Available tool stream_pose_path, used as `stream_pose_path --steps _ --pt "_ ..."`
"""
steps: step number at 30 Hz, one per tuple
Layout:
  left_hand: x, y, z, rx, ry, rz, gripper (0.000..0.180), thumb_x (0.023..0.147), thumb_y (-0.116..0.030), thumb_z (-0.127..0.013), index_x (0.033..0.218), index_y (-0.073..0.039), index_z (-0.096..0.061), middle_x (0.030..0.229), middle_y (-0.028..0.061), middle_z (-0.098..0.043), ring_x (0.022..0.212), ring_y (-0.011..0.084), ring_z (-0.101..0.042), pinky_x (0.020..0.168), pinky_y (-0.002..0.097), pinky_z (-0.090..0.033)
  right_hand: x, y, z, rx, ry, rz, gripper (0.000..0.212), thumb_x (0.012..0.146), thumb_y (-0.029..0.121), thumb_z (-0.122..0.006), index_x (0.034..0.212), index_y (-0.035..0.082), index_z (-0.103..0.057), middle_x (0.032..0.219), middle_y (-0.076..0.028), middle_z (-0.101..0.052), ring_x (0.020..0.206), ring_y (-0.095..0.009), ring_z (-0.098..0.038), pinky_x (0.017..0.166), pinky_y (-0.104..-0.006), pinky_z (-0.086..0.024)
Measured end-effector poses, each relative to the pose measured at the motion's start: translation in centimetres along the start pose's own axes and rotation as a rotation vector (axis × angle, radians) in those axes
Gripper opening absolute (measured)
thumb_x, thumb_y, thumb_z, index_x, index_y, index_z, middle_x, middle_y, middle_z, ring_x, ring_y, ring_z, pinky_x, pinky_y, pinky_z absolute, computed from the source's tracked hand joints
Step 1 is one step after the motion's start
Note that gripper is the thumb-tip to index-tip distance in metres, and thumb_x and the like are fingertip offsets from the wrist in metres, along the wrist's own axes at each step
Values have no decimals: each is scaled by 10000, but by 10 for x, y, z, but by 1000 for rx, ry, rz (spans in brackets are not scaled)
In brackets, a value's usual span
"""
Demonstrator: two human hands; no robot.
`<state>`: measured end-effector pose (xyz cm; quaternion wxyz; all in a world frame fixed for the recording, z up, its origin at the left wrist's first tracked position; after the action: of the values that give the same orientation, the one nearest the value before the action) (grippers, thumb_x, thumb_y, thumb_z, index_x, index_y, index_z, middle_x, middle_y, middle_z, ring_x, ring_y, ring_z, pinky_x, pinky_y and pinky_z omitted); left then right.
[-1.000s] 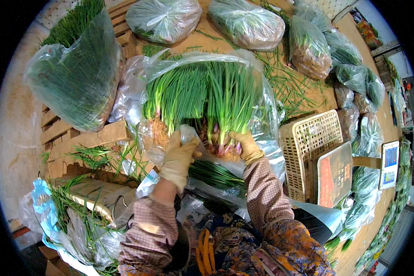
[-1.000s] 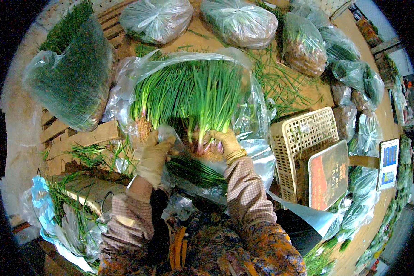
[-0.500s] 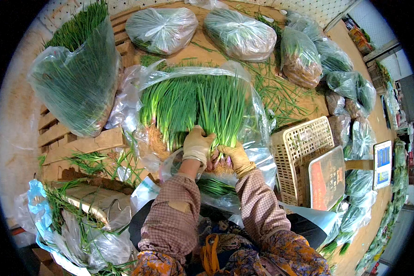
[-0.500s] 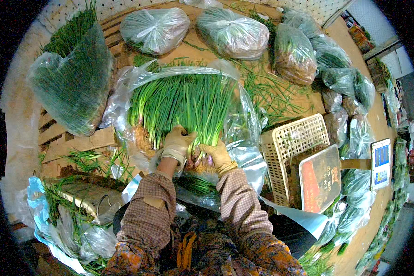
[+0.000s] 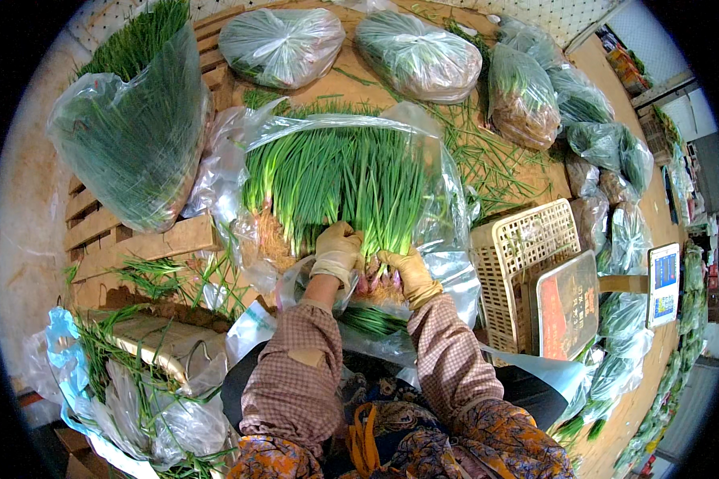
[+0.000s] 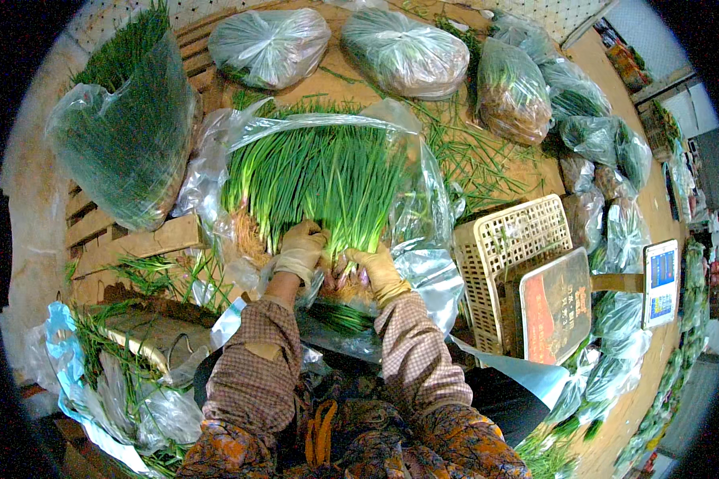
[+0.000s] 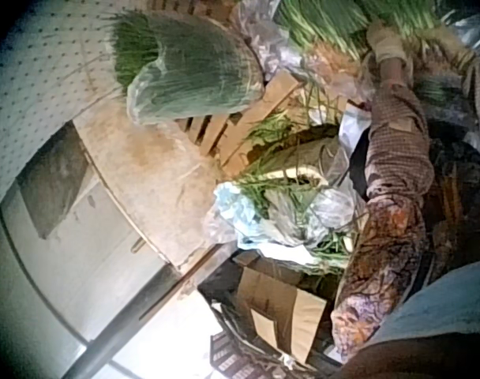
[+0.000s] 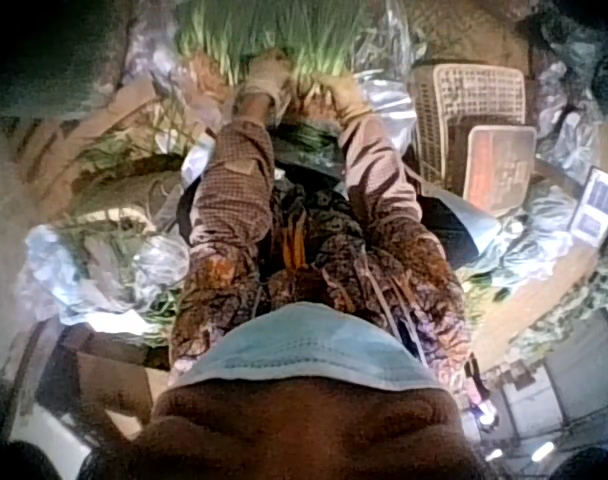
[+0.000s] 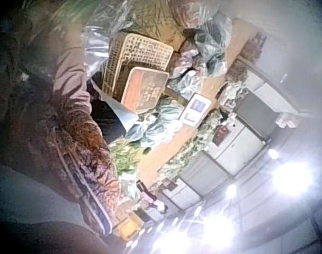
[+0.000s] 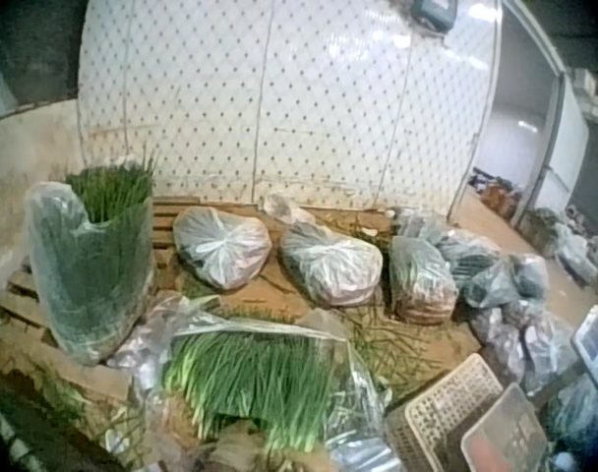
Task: The person packages bunches of chives by pulling them from a larger pile, checking the roots, and placing them into clear plastic bags which are then weighed and set aside.
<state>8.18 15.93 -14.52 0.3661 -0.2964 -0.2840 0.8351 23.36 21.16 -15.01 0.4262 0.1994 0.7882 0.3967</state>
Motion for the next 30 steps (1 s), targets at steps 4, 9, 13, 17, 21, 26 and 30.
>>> stream_pose_path --steps 4,9,13,17,21,26,30 --pt "7 17 -17 -952 64 106 178 787 -241 -588 786 -67 -551 802 154 -602 723 253 -595 650 369 -475 6 -4 5 6 9 -34 199 758 66 -593 945 15 -550 713 -92 -617 517 -183 -572 435 -279 -449" --pt "34 42 47 -814 -501 -333 243 833 -306 -517 864 -69 -562 809 120 -602 735 215 -594 694 279 -477 4 -13 -7 28 1 -34 230 749 36 -598 970 15 -540 777 -69 -615 609 -163 -571 521 -265 -462" --pt "10 -56 95 -1720 -495 18 213 856 -227 -447 891 -70 -587 677 55 -593 593 133 -556 559 251 -453 5 -13 26 -55 -59 20 282 725 22 -632 991 5 -541 847 -59 -618 731 -152 -574 666 -264 -461" --pt "2 -70 47 -390 187 185 671 714 -406 -657 1222 -37 -420 1177 186 -503 941 270 -574 797 363 -472 9 -12 3 -106 2 90 342 713 43 -669 1019 4 -524 877 -58 -608 751 -148 -565 674 -267 -460" --pt "5 -30 -9 -7 92 -46 478 714 -357 -648 1061 -53 -527 1077 182 -539 954 339 -534 804 380 -427 2 -4 -5 -231 -39 28 377 699 39 -680 1037 2 -518 881 -46 -599 753 -140 -552 660 -262 -456" --pt "6 -21 -33 71 -146 -263 214 713 -194 -616 767 -26 -494 795 150 -524 780 362 -524 702 427 -419 4 -17 7 -172 -71 9 333 700 94 -689 990 16 -547 835 -32 -609 713 -118 -551 636 -246 -452" --pt "12 1 -45 -566 -178 -95 145 743 -137 -578 743 -39 -472 772 123 -543 651 297 -523 609 387 -434 2 -21 8 -128 -59 -56 292 714 103 -680 965 28 -551 791 -39 -602 604 -122 -543 515 -247 -446"
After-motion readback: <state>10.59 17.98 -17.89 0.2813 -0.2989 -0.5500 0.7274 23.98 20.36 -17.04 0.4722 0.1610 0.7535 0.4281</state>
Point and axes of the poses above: each hand's wrist, its own x-axis towards the middle knuckle, its own z-axis out of the back of the hand, y = z × x, the point moved 1 cm from there along x, towards the middle knuckle
